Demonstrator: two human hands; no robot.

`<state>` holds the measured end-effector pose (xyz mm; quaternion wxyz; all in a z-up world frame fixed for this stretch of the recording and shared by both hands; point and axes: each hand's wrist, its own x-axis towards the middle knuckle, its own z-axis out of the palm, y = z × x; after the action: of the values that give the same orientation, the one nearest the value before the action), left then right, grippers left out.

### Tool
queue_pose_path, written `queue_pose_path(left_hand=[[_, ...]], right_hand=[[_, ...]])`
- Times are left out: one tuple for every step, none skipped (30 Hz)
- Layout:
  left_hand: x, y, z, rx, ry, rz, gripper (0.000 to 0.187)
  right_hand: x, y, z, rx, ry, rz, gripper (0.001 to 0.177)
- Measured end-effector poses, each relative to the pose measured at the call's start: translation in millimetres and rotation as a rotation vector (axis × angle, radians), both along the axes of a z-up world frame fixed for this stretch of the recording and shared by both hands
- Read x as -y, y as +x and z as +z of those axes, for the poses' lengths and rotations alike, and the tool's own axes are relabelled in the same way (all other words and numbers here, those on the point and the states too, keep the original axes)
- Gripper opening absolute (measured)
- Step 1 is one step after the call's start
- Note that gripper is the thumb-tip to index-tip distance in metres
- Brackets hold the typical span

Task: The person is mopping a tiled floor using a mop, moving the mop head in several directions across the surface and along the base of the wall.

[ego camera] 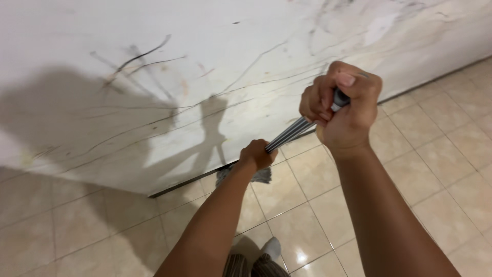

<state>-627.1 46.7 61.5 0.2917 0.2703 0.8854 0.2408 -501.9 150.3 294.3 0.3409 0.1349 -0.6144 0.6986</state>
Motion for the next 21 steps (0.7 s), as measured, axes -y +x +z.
queue_pose_path(left_hand=[[15.0, -4.3, 1.7, 0.004, -0.054, 0.018, 0.035], [30.6, -8.6, 2.7, 0.008, -0.108, 0.036, 0.035], [47.4, -10.0, 2.1, -0.023, -0.098, 0.086, 0.033], [65.9, -9.5, 0.1, -0.055, -0.088, 0.135, 0.032], [85.4, -9.9, -2.4, -0.089, -0.079, 0.185, 0.031], [105.0, -10.9, -5.1, -0.091, -0.096, 0.213, 0.032], [125.7, -12.6, -7.9, -0.094, -0.113, 0.24, 0.034], [146.3, -14.5, -11.4, -0.097, -0.13, 0.268, 0.035], [166.3, -16.1, -16.2, -0.097, -0.158, 0.299, 0.034], [186.9, -17.8, -22.4, -0.097, -0.186, 0.33, 0.034], [209.0, -18.6, -30.4, -0.093, -0.176, 0.371, 0.033], [231.1, -19.0, -40.1, -0.088, -0.167, 0.412, 0.032], [250.5, -19.6, -51.5, -0.098, -0.171, 0.448, 0.031], [266.8, -20.9, -64.1, -0.108, -0.176, 0.485, 0.03], [278.4, -23.4, -77.1, -0.117, -0.177, 0.516, 0.029], [288.6, -27.2, -88.8, -0.092, -0.164, 0.52, 0.029], [295.3, -31.7, -98.3, -0.067, -0.149, 0.519, 0.029], [299.0, -34.0, -105.3, -0.043, -0.134, 0.518, 0.03], [297.8, -35.6, -109.2, -0.02, -0.099, 0.5, 0.031], [292.5, -36.9, -110.1, 0.003, -0.063, 0.481, 0.033], [286.0, -39.0, -107.9, 0.024, -0.029, 0.462, 0.035]], right_hand=[[9.8, -6.9, -0.5, 0.01, -0.026, 0.036, 0.039], [19.7, -14.0, -2.1, 0.019, -0.052, 0.072, 0.038], [29.1, -19.8, -4.8, 0.032, -0.076, 0.107, 0.038], [38.5, -25.3, -8.9, 0.047, -0.129, 0.155, 0.037], [48.5, -31.7, -14.5, 0.061, -0.183, 0.203, 0.037], [58.5, -38.3, -21.2, 0.076, -0.237, 0.252, 0.036], [69.4, -44.7, -28.8, 0.085, -0.268, 0.291, 0.036], [81.0, -50.5, -37.5, 0.094, -0.299, 0.33, 0.037], [92.7, -55.4, -47.0, 0.105, -0.332, 0.367, 0.037], [105.0, -60.7, -56.6, 0.124, -0.341, 0.399, 0.036], [117.5, -64.5, -66.0, 0.142, -0.35, 0.426, 0.035], [131.1, -66.2, -75.3, 0.184, -0.347, 0.445, 0.035], [144.7, -66.2, -83.6, 0.225, -0.347, 0.461, 0.036], [156.8, -65.7, -89.9, 0.249, -0.339, 0.46, 0.034], [166.4, -63.9, -94.4, 0.273, -0.328, 0.454, 0.033], [173.6, -63.0, -96.5, 0.296, -0.317, 0.448, 0.031], [178.1, -62.5, -96.2, 0.296, -0.292, 0.438, 0.034], [181.6, -61.6, -94.2, 0.297, -0.267, 0.428, 0.036], [183.3, -60.6, -90.4, 0.295, -0.242, 0.417, 0.039], [182.1, -60.1, -84.4, 0.324, -0.289, 0.415, 0.038], [178.9, -61.2, -76.3, 0.349, -0.337, 0.413, 0.037]])
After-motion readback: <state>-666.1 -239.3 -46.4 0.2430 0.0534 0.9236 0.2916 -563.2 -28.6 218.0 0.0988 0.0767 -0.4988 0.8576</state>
